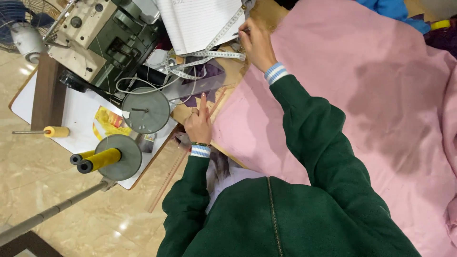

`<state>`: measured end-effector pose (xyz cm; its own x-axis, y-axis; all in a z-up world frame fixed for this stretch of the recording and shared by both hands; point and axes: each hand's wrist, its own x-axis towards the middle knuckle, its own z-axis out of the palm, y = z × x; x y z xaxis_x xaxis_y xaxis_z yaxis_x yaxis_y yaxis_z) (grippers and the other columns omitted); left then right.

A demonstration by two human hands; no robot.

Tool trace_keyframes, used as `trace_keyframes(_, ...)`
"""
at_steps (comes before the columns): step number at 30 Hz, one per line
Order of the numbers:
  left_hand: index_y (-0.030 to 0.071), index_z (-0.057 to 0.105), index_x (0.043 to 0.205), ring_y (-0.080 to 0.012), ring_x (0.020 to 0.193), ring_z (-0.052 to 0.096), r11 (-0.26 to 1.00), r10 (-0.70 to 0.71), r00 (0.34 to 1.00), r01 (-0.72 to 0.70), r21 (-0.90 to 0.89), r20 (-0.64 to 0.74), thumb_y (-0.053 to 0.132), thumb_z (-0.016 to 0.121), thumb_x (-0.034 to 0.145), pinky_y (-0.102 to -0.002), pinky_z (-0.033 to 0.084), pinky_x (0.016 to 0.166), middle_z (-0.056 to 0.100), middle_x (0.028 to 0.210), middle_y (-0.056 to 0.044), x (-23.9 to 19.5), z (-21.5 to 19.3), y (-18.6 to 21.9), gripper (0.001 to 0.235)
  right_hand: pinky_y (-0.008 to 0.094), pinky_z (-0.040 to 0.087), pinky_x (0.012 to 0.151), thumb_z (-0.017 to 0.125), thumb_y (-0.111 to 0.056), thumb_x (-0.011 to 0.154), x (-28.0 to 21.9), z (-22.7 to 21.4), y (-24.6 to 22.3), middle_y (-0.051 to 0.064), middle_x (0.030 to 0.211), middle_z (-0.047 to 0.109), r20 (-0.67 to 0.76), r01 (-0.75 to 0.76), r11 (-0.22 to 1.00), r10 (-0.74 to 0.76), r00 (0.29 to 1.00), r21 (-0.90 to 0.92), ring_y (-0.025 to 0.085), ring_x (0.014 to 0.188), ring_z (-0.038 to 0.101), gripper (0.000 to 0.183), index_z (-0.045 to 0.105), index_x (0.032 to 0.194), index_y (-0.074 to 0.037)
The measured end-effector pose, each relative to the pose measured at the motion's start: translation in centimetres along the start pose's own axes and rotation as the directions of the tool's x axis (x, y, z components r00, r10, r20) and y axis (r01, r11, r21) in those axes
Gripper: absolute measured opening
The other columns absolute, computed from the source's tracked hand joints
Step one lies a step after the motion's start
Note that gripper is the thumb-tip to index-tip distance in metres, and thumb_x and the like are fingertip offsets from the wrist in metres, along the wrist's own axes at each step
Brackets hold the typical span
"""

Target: The person uses a clear ruler and a pen to draw straight lines on a large piece of pink fabric laid on a wooden table. They repeatedly reposition the ruler and mark along its edge, then briefly pick up a red handheld device before returning to mark more lines.

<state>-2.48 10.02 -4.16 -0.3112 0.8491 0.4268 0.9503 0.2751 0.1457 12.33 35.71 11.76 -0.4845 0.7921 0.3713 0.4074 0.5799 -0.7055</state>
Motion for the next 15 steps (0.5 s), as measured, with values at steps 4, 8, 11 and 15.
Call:
trace_keyframes(4,0.028,0.044,0.159,-0.0225,0.053,0.048,1.000,0.001,1.000,-0.001,0.021,0.001,0.023,0.074,0.100,-0.039,0.047,0.057,0.049,0.073,-0.004,0.2,-0.4,0.1,0.066,0.032,0.034,0.050,0.058,0.006,0.104,1.3,1.3,1.3,0.005,0.068,0.055,0.126,-0.074,0.992,0.086,0.988,-0.099,0.016,0.056,0.045,0.015,0.052,0.101,-0.007)
trace_keyframes(8,0.027,0.045,0.159,-0.0218,0.055,0.049,0.999,0.004,1.000,-0.004,0.034,-0.003,0.024,0.074,0.100,-0.039,0.048,0.058,0.050,0.074,-0.003,0.2,-0.3,0.1,0.066,0.034,0.033,0.047,0.057,0.007,0.103,1.7,1.4,1.7,0.007,0.066,0.053,0.129,-0.021,0.984,0.045,0.991,-0.178,0.019,0.053,0.044,0.015,0.051,0.098,-0.006)
trace_keyframes(11,0.028,0.042,0.160,-0.0207,0.055,0.050,0.999,-0.001,1.000,0.001,0.044,-0.001,0.025,0.073,0.101,-0.039,0.049,0.060,0.049,0.075,-0.003,0.1,-0.1,0.1,0.067,0.034,0.035,0.047,0.056,0.008,0.103,1.7,1.3,1.6,0.007,0.065,0.054,0.145,-0.049,0.990,0.069,0.987,-0.135,0.019,0.053,0.045,0.016,0.050,0.098,-0.006)
trace_keyframes(15,0.028,0.042,0.160,-0.0210,0.056,0.048,0.999,0.005,1.000,-0.005,0.033,-0.019,0.024,0.072,0.102,-0.038,0.049,0.060,0.049,0.078,-0.002,0.1,-0.3,0.1,0.065,0.034,0.037,0.047,0.056,0.008,0.102,1.8,1.6,2.0,0.008,0.066,0.057,0.134,-0.065,0.976,0.094,0.986,-0.207,0.019,0.055,0.050,0.015,0.053,0.096,-0.005)
